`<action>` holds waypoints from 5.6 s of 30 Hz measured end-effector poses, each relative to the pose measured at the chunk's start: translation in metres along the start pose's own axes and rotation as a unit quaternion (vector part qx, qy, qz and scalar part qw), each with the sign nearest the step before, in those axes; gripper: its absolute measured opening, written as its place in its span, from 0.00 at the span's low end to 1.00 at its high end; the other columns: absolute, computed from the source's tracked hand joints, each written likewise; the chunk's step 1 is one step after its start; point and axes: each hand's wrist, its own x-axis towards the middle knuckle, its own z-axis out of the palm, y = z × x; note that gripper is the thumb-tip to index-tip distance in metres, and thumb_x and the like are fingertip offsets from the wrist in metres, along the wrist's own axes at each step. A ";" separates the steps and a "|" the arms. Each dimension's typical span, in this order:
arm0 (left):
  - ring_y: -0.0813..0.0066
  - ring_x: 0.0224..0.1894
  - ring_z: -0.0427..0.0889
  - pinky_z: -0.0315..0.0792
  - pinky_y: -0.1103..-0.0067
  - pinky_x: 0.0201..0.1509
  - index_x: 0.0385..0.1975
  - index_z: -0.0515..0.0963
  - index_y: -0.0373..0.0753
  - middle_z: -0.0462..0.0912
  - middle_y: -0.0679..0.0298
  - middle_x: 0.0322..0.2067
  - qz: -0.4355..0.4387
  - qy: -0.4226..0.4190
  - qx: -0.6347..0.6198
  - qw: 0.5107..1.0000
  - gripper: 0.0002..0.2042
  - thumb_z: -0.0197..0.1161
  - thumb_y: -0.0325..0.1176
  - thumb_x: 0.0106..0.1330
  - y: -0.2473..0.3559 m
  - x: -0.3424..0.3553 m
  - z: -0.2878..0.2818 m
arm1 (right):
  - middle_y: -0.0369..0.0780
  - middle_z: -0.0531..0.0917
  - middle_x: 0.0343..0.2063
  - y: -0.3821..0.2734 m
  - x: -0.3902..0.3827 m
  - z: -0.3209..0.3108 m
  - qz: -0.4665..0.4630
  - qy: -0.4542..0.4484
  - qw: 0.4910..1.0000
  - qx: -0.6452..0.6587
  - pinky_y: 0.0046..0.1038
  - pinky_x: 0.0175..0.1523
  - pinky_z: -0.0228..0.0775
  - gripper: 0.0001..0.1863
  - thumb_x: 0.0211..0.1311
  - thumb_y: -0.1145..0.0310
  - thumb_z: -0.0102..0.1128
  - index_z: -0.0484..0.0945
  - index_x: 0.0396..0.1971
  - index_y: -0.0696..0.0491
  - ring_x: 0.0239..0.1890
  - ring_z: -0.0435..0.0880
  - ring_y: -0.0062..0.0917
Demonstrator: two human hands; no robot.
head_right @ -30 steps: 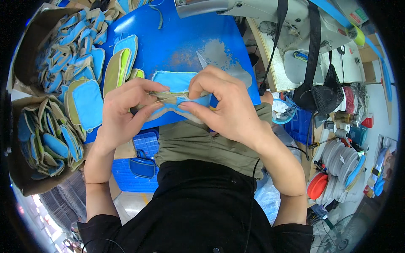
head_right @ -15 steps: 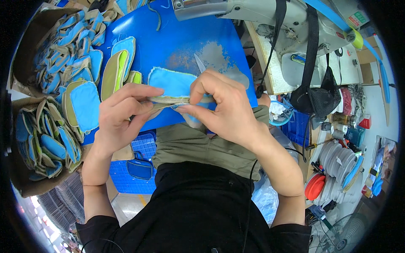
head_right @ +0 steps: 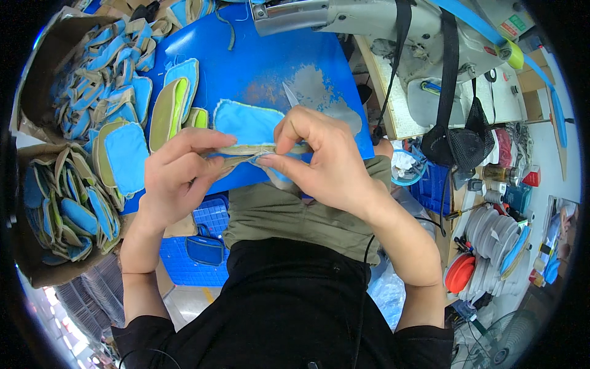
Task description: The person inserts a blue foam insert into a green mesh mask pocket. They then use a sewing machine to stitch the edges of the mask. Finally, they use scissors to trim excess threads from the finished product.
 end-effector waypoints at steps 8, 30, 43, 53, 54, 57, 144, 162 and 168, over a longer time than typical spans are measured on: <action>0.53 0.44 0.89 0.85 0.68 0.44 0.22 0.73 0.30 0.87 0.51 0.45 0.100 0.019 0.026 0.994 0.10 0.70 0.13 0.54 0.001 -0.002 0.001 | 0.39 0.82 0.31 -0.001 -0.003 0.001 -0.053 0.018 0.998 -0.040 0.28 0.40 0.70 0.15 0.51 0.73 0.80 0.76 0.23 0.52 0.34 0.81 0.26; 0.56 0.43 0.90 0.85 0.70 0.44 0.25 0.74 0.32 0.88 0.49 0.46 0.075 0.005 0.035 0.997 0.10 0.71 0.15 0.57 0.011 0.000 -0.006 | 0.39 0.84 0.31 0.000 -0.004 0.005 -0.039 0.047 0.998 -0.027 0.26 0.37 0.73 0.11 0.53 0.75 0.78 0.82 0.33 0.55 0.32 0.83 0.25; 0.55 0.55 0.84 0.80 0.67 0.55 0.52 0.78 0.38 0.80 0.52 0.61 -0.029 -0.090 -0.059 0.994 0.28 0.78 0.24 0.47 0.007 0.027 -0.014 | 0.33 0.87 0.36 0.017 -0.003 0.002 0.239 -0.071 0.906 0.342 0.16 0.41 0.72 0.09 0.70 0.66 0.70 0.84 0.39 0.56 0.35 0.82 0.12; 0.52 0.39 0.85 0.78 0.70 0.41 0.42 0.83 0.34 0.85 0.54 0.39 0.035 -0.092 -0.047 0.994 0.12 0.69 0.23 0.57 -0.022 0.044 0.007 | 0.38 0.86 0.46 0.027 -0.003 0.001 0.346 -0.099 0.727 0.584 0.26 0.53 0.82 0.13 0.73 0.67 0.60 0.80 0.52 0.58 0.46 0.87 0.20; 0.53 0.37 0.85 0.78 0.71 0.39 0.40 0.83 0.33 0.85 0.54 0.35 0.033 -0.082 -0.064 0.994 0.09 0.68 0.24 0.59 -0.024 0.046 0.008 | 0.39 0.86 0.47 0.029 -0.004 0.001 0.338 -0.111 0.702 0.617 0.27 0.54 0.82 0.15 0.73 0.67 0.60 0.79 0.53 0.58 0.48 0.87 0.22; 0.62 0.26 0.78 0.70 0.74 0.30 0.36 0.83 0.30 0.81 0.56 0.26 -0.026 -0.139 -0.091 0.986 0.07 0.66 0.29 0.67 -0.023 0.054 0.005 | 0.43 0.85 0.51 0.037 -0.010 0.000 0.328 -0.128 0.641 0.682 0.30 0.57 0.82 0.19 0.72 0.69 0.58 0.77 0.58 0.60 0.52 0.87 0.26; 0.70 0.36 0.85 0.77 0.78 0.34 0.34 0.87 0.35 0.87 0.59 0.40 -0.071 0.074 0.054 0.993 0.11 0.77 0.17 0.52 0.008 0.013 0.015 | 0.47 0.82 0.45 -0.003 -0.028 0.022 0.050 0.109 0.991 -0.053 0.35 0.45 0.74 0.26 0.61 0.65 0.74 0.75 0.54 0.59 0.40 0.81 0.39; 0.67 0.39 0.86 0.79 0.75 0.38 0.33 0.86 0.35 0.87 0.59 0.42 -0.102 0.022 -0.001 0.995 0.09 0.73 0.17 0.55 0.012 0.015 0.012 | 0.34 0.82 0.27 0.011 -0.009 0.005 0.065 0.010 0.996 0.067 0.23 0.30 0.65 0.08 0.64 0.67 0.72 0.85 0.34 0.56 0.27 0.77 0.17; 0.70 0.36 0.84 0.77 0.79 0.33 0.33 0.86 0.34 0.88 0.57 0.43 0.003 0.018 0.042 0.999 0.10 0.73 0.15 0.53 0.006 0.017 0.012 | 0.40 0.82 0.29 -0.014 -0.008 -0.004 -0.020 0.045 0.994 -0.101 0.28 0.31 0.70 0.08 0.57 0.69 0.76 0.85 0.33 0.55 0.27 0.81 0.30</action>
